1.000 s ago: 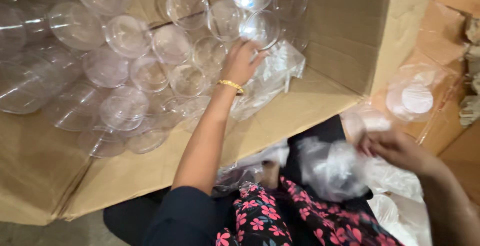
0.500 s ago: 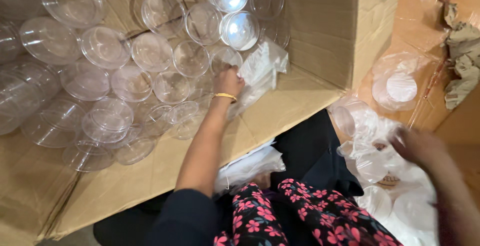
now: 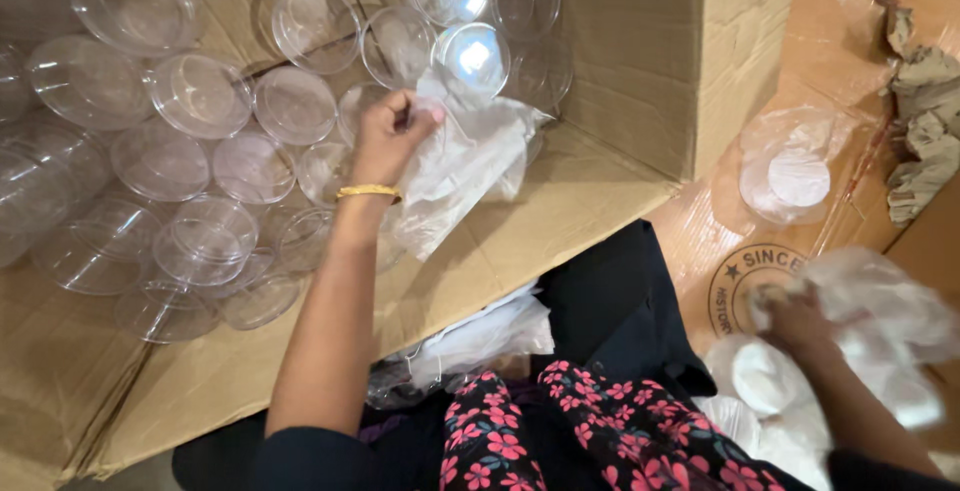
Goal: The person sits on the floor in front of a large cardboard box filled with clear plastic cups. They open white plastic bags one at a time, remove the cups inside, and place the cups into the box with the rest.
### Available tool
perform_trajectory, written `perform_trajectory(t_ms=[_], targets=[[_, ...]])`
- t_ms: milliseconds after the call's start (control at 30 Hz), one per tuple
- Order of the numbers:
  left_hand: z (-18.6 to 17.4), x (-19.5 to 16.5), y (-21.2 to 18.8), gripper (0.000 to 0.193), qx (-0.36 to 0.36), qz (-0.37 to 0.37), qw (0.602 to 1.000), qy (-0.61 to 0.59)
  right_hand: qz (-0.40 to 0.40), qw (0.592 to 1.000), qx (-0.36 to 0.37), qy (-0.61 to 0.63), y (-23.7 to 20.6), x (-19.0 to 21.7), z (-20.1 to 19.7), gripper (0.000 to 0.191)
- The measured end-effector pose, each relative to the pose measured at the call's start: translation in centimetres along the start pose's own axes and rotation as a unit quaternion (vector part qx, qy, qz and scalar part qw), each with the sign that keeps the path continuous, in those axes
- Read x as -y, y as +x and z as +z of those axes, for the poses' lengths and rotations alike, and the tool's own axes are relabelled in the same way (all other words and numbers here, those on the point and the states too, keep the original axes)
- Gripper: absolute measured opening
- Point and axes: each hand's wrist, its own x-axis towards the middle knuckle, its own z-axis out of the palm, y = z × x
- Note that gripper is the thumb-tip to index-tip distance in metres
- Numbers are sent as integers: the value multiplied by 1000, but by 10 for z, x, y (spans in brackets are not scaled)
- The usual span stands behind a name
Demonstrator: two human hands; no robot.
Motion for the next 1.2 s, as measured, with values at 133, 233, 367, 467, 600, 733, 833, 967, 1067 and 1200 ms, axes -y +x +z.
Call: perform_trajectory(t_ms=[133, 233, 367, 467, 600, 733, 833, 967, 1067, 1200], targets=[[-3, -29, -8, 15, -33, -21, 999, -17, -10, 989, 68, -133, -69, -84, 74, 57], [-4, -49, -13, 30, -72, -10, 997, -34, 44, 981, 155, -106, -91, -111, 78, 50], [5, -66, -27, 54, -141, -48, 988, -47, 39, 997, 65, -10, -81, -81, -6, 44], [11, -80, -40, 58, -143, -16, 988, -53, -52, 973, -122, 187, -73, -2, -110, 42], [3, -102, -67, 53, -33, 5, 987, -160, -301, 807, -294, 414, -103, 150, -243, 34], [-17, -114, -102, 56, -7, 2, 977, -213, -499, 593, -8, 632, -121, 287, -335, 44], [-31, -118, -125, 59, -9, 13, 975, -221, -561, 537, 138, 615, -126, 342, -349, 37], [-77, -129, -170, 77, 1, -115, 981, -154, -578, 548, 85, 599, -126, 369, -348, 18], [-99, -131, -167, 89, 26, -53, 988, -140, -604, 563, 119, 552, -132, 381, -350, 14], [-100, -127, -142, 97, 18, 153, 988, -9, -620, 581, 103, 518, -143, 402, -353, 12]])
